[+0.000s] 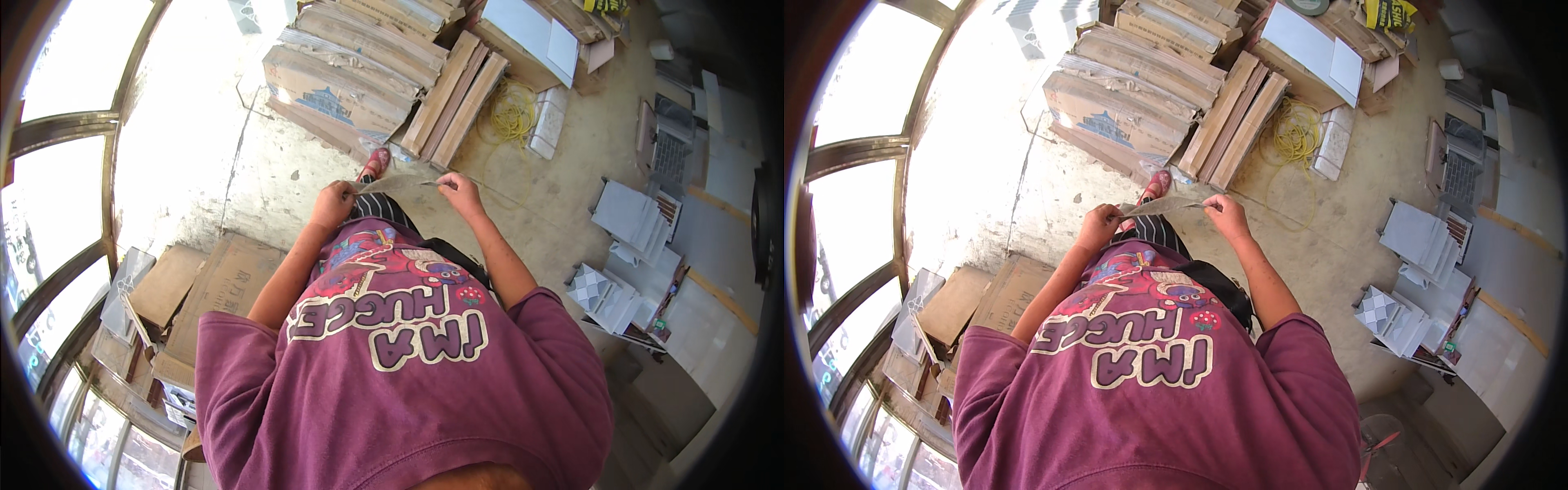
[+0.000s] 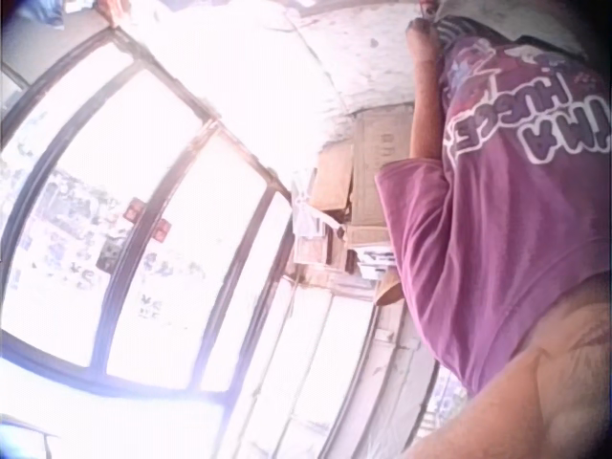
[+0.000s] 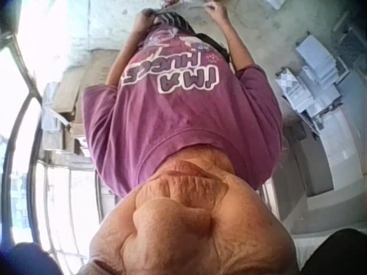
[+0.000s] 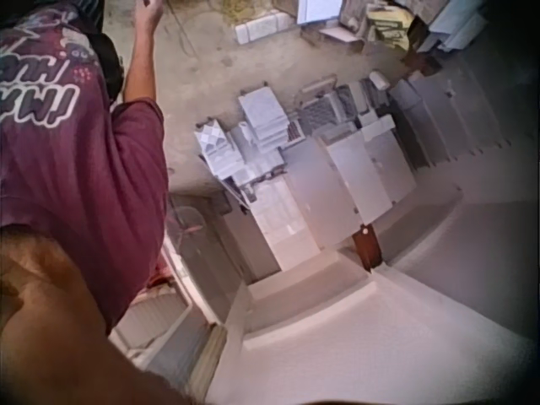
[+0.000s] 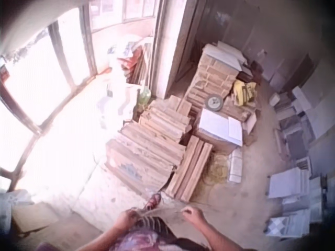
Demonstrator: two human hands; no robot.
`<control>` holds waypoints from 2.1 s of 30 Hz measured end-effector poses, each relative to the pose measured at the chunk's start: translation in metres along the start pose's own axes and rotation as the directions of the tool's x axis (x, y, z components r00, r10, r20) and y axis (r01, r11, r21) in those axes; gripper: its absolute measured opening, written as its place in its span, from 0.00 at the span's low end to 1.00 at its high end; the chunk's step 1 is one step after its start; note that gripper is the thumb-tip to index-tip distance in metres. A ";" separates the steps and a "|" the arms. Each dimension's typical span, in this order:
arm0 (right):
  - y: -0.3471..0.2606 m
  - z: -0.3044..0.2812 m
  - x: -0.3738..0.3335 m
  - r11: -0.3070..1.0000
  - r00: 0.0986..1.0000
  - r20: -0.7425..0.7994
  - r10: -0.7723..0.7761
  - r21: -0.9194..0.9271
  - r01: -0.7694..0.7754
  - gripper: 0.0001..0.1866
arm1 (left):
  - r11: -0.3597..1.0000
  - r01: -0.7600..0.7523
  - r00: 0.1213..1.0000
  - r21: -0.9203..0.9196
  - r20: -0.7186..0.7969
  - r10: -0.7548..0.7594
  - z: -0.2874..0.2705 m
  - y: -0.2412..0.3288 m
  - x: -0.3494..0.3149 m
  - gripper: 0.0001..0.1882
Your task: The person picks up a grey cloth, shakes it out, folds it by hand, and places it onto a white board in a manufacturing facility.
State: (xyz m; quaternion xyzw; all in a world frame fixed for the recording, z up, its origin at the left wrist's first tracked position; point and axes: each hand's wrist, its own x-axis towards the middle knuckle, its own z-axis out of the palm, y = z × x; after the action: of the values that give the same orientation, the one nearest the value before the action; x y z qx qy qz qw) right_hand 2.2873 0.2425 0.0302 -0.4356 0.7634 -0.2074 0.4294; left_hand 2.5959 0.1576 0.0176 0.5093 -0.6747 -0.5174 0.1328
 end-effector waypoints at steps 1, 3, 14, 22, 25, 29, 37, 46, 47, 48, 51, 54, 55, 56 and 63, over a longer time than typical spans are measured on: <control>0.000 -0.002 0.007 1.000 1.000 -0.004 0.011 0.013 -0.011 0.08 | 0.999 -0.022 1.000 0.027 -0.003 0.022 -0.002 0.001 0.005 0.06; -0.003 -0.007 0.018 0.999 1.000 -0.026 0.004 0.042 -0.002 0.08 | 0.995 -0.068 0.998 0.079 -0.009 0.068 -0.005 0.003 0.015 0.06; -0.026 -0.048 0.076 0.995 0.990 -0.103 -0.100 -0.037 0.096 0.07 | 0.995 -0.070 0.997 0.066 -0.014 0.071 -0.010 0.027 0.065 0.06; -0.062 -0.056 0.119 0.982 0.972 -0.164 -0.170 -0.105 0.154 0.06 | 0.999 -0.041 0.998 -0.025 -0.052 0.040 -0.024 0.021 0.100 0.05; -0.088 -0.051 0.143 0.977 0.970 -0.174 -0.167 -0.160 0.139 0.06 | 1.000 -0.018 0.997 -0.019 -0.070 0.017 -0.040 0.019 0.120 0.06; -0.139 -0.039 0.182 0.969 0.977 -0.178 -0.117 -0.237 0.072 0.07 | 0.997 -0.024 0.992 -0.076 -0.128 0.014 -0.069 0.000 0.149 0.07; -0.254 0.012 0.293 0.984 0.993 -0.115 0.008 -0.177 -0.028 0.07 | 0.992 0.073 0.954 -0.102 -0.284 -0.099 -0.178 -0.038 0.225 0.06; -0.322 0.080 0.419 0.965 0.948 -0.192 -0.254 0.012 0.262 0.07 | 0.976 0.026 0.833 -0.214 -0.536 -0.140 -0.273 -0.062 0.299 0.05; -0.321 0.087 0.431 0.959 0.940 -0.202 -0.276 0.001 0.282 0.07 | 0.980 0.027 0.825 -0.199 -0.548 -0.134 -0.273 -0.071 0.306 0.05; -0.319 0.095 0.443 0.965 0.952 -0.191 -0.241 0.055 0.255 0.08 | 0.990 0.032 0.829 -0.139 -0.549 -0.104 -0.272 -0.079 0.313 0.05; -0.300 0.117 0.473 0.958 0.937 -0.212 -0.278 0.013 0.287 0.09 | 0.998 0.058 0.848 -0.017 -0.527 -0.058 -0.256 -0.106 0.328 0.06; -0.264 0.129 0.492 0.951 0.926 -0.220 -0.307 -0.095 0.293 0.09 | 0.996 0.085 0.872 -0.024 -0.482 -0.086 -0.225 -0.125 0.349 0.05; -0.250 0.131 0.497 0.958 0.930 -0.233 -0.283 -0.112 0.264 0.10 | 0.996 0.089 0.891 0.001 -0.447 -0.079 -0.214 -0.130 0.354 0.05; -0.237 0.132 0.499 0.963 0.934 -0.240 -0.263 -0.131 0.237 0.10 | 0.995 0.095 0.906 0.023 -0.416 -0.077 -0.201 -0.137 0.357 0.05; -0.099 0.096 0.462 0.975 0.953 -0.299 0.046 -0.194 -0.108 0.10 | 0.997 0.058 0.988 0.046 -0.145 -0.051 -0.083 -0.137 0.359 0.05</control>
State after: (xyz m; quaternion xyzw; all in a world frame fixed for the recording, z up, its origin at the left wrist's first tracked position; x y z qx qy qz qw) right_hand 2.2995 -0.1947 -0.1730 -0.4122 0.8525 -0.1716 0.2719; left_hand 2.5696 -0.1776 -0.1864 0.5666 -0.6619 -0.4659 0.1539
